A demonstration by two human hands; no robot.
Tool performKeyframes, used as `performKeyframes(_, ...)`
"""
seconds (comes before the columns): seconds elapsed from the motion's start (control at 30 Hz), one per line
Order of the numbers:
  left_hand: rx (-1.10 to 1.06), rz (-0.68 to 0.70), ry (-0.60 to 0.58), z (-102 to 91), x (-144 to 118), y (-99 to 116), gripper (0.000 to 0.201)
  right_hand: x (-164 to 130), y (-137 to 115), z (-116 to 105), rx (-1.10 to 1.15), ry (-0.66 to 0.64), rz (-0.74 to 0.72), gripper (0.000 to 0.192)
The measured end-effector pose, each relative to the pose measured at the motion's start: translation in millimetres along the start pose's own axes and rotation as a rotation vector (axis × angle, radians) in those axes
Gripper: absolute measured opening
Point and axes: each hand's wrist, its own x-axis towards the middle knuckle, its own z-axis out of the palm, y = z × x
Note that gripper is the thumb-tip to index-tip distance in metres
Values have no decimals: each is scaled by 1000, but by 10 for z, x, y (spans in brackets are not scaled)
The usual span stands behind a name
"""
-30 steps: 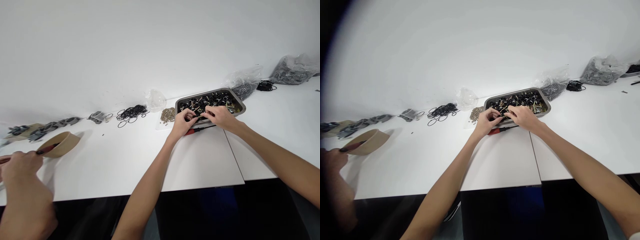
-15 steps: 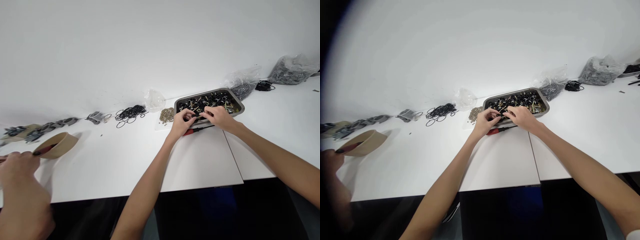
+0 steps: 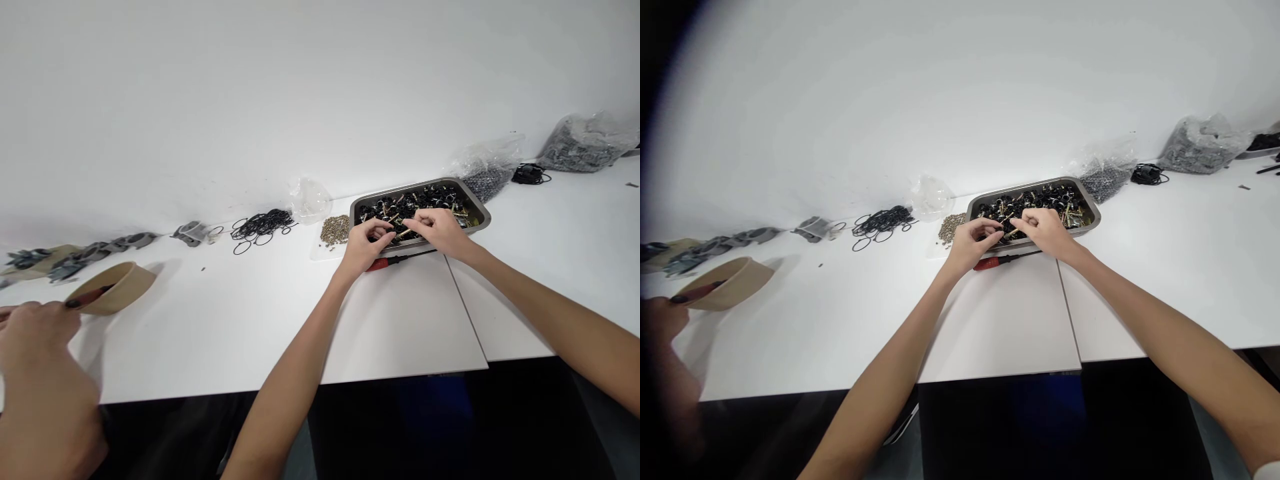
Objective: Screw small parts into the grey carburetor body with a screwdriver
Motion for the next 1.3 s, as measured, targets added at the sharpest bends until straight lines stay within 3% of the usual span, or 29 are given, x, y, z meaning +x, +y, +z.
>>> performKeyframes(0.2,-25,-20,-21,6,-9,21,9,16,2,-24,44,13,4,51)
performKeyframes(0.7,-2,-10,7,31,-7,3,9,-34,-64,12,37,76,-11,46)
performKeyframes(1.3,44,63,64,57,-10,-56,14,-36,-3,38,43,21,-36,49)
